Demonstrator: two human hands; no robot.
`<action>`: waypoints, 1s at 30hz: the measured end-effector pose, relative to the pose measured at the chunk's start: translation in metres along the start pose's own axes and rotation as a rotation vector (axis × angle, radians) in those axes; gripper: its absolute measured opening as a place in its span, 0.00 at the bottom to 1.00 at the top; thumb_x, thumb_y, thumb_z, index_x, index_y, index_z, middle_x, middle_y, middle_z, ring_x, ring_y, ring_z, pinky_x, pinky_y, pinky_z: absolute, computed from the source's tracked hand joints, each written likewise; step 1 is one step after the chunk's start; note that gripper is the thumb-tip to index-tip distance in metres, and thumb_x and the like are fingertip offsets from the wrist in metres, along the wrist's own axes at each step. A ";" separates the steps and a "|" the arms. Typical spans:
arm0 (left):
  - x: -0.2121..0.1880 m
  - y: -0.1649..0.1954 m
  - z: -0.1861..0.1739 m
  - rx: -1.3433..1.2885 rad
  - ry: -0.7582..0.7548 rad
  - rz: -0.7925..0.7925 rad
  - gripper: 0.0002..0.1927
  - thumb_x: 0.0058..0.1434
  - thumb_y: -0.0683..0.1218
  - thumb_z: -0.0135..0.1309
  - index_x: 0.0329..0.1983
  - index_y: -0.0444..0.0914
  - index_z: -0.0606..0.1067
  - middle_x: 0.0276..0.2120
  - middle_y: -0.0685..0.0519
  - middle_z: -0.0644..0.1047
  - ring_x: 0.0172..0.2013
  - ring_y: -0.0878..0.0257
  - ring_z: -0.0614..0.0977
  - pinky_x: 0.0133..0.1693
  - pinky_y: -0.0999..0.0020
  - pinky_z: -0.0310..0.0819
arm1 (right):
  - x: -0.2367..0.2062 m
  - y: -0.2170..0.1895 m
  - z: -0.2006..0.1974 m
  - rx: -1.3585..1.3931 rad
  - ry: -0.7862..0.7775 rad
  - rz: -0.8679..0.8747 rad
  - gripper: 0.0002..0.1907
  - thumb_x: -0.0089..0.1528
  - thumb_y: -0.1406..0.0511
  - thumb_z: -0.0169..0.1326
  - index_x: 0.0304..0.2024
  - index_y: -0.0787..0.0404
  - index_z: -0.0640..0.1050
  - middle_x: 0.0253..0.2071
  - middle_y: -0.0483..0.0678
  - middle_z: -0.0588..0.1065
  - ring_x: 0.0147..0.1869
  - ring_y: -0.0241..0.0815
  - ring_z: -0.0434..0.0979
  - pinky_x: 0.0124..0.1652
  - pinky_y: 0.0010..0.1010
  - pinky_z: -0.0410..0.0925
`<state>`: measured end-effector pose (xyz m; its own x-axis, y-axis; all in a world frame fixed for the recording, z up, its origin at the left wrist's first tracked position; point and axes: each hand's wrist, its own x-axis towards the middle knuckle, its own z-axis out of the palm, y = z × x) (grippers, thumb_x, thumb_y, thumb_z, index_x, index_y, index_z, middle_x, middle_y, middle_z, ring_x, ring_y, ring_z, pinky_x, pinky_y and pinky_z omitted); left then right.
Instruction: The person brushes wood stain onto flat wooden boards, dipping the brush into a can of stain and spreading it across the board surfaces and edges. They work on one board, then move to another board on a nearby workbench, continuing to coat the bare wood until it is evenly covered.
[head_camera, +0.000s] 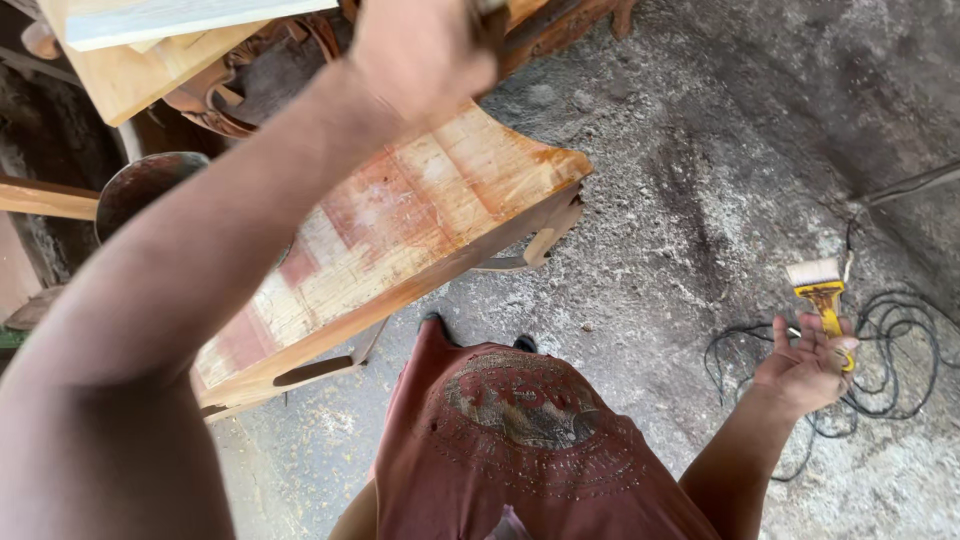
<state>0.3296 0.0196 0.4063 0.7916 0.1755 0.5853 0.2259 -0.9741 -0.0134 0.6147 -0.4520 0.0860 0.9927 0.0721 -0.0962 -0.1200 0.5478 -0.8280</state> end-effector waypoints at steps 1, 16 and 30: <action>-0.004 -0.002 0.012 0.061 0.058 0.094 0.13 0.52 0.42 0.60 0.40 0.32 0.81 0.23 0.45 0.78 0.22 0.53 0.80 0.26 0.59 0.77 | 0.001 0.000 -0.002 0.011 0.002 0.003 0.25 0.72 0.53 0.57 0.62 0.64 0.74 0.43 0.53 0.79 0.53 0.48 0.81 0.53 0.52 0.76; -0.235 0.042 0.120 0.109 -0.282 0.299 0.11 0.54 0.48 0.53 0.33 0.35 0.73 0.37 0.43 0.76 0.48 0.45 0.80 0.41 0.55 0.77 | -0.002 0.006 0.042 0.022 -0.105 0.167 0.19 0.72 0.58 0.53 0.60 0.63 0.76 0.44 0.51 0.78 0.51 0.47 0.79 0.58 0.48 0.72; -0.353 0.010 0.146 -0.055 -0.401 -0.042 0.21 0.56 0.50 0.56 0.50 0.36 0.72 0.50 0.39 0.71 0.55 0.42 0.72 0.62 0.34 0.59 | -0.121 0.047 0.123 -0.128 -0.223 0.168 0.09 0.68 0.67 0.59 0.48 0.67 0.79 0.41 0.51 0.80 0.41 0.42 0.81 0.46 0.37 0.76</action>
<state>0.1353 -0.0308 0.0810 0.9435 0.2467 0.2214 0.2409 -0.9691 0.0532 0.4884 -0.3325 0.1273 0.9314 0.3417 -0.1253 -0.2661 0.4044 -0.8750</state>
